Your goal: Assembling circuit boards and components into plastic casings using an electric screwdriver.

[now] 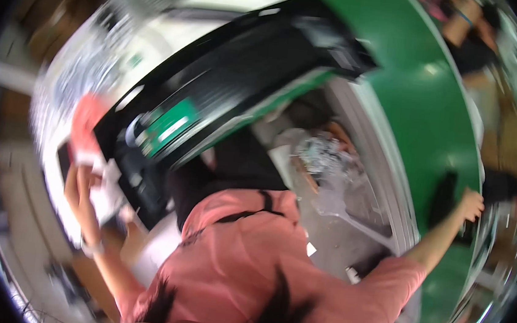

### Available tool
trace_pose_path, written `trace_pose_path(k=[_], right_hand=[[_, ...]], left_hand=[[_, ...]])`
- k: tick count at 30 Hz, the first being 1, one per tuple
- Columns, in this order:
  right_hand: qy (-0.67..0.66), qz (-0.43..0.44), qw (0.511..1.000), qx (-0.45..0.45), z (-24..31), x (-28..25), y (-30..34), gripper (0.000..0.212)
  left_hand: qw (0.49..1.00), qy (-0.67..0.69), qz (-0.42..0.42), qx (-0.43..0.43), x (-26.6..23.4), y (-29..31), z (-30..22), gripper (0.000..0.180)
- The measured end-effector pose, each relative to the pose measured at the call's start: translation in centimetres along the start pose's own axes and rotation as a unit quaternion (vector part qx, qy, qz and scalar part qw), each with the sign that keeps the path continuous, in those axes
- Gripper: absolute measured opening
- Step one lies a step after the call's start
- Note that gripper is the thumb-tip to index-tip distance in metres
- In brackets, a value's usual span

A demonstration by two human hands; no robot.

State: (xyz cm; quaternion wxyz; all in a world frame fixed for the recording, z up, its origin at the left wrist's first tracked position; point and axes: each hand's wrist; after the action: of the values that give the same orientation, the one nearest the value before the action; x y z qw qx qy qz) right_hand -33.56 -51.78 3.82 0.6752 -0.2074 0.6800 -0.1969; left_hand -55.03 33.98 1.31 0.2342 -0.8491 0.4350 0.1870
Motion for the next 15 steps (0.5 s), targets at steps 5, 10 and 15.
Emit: trace_pose_path(k=[5, 10, 15], right_hand=[[-0.073, 0.242, 0.965, 0.063, -6.7, 4.3, 2.0, 0.074], [-0.120, 0.051, 0.980, 0.150, -12.0, 5.0, -2.1, 0.054], [-0.187, 0.229, 0.934, 0.202, -16.9, 9.5, -6.2, 0.044]], left_hand=[[0.979, 0.144, -0.011, -0.143, 1.5, 3.0, 2.6, 0.054], [0.958, -0.184, 0.063, 0.212, 2.4, -2.4, 8.1, 0.052], [0.655, -0.570, -0.041, 0.495, -0.4, -7.5, 13.0, 0.055]])
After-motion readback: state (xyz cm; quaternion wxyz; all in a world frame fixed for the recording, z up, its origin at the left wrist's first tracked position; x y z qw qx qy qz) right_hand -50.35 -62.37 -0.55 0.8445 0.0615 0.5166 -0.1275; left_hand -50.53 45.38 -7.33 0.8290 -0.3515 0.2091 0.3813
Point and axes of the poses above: each hand's wrist, its own y-axis away from the middle knuckle, its own x-axis out of the palm, z = x × y, and after that the axes turned 10 degrees about x, right-handed
